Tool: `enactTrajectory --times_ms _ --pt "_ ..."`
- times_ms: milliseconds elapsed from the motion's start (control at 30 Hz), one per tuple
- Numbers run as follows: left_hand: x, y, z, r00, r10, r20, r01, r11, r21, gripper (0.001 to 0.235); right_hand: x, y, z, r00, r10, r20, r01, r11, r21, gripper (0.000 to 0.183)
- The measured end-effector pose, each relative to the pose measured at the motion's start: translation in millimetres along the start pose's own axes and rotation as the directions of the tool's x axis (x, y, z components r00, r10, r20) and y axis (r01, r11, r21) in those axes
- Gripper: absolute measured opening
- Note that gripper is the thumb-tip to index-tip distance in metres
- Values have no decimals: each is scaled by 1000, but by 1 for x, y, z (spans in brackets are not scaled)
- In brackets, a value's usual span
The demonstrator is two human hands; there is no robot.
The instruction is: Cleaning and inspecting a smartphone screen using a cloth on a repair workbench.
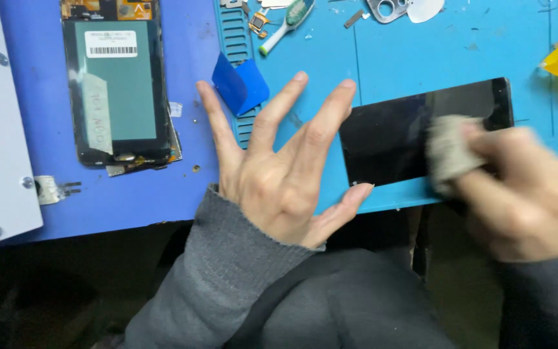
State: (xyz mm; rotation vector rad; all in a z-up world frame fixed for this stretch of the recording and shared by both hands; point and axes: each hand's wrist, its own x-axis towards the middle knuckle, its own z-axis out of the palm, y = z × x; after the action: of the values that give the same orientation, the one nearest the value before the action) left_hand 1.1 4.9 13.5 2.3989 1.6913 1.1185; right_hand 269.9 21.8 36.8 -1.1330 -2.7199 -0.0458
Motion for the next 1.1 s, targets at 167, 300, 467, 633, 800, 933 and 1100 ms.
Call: enactTrajectory --times_ms 167,300,467,633,800,933,1100 --pt "0 4 8 1000 -1 16 2 1000 -16 63 1 8 -10 993 -103 64 110 987 -117 20" --pt "0 1 5 999 18 -41 -19 1000 -11 63 13 0 3 995 -77 -67 70 993 -99 16" --pt "0 2 16 995 4 -101 -5 1000 -10 64 -14 32 -3 960 -171 223 211 963 -170 41" --pt "1 4 2 1000 -1 19 1 1000 -19 63 32 -8 -2 978 -194 -73 162 937 -310 24" --pt "-2 1 9 996 -7 -84 5 1000 -25 63 18 4 4 1000 22 -4 -23 981 -192 20" --pt "0 4 7 1000 -19 -24 18 999 -40 63 15 8 -9 993 -79 92 96 976 -195 33" --pt "-2 5 13 994 -44 -103 35 996 -83 61 30 1 7 999 -23 -49 11 974 -226 18"
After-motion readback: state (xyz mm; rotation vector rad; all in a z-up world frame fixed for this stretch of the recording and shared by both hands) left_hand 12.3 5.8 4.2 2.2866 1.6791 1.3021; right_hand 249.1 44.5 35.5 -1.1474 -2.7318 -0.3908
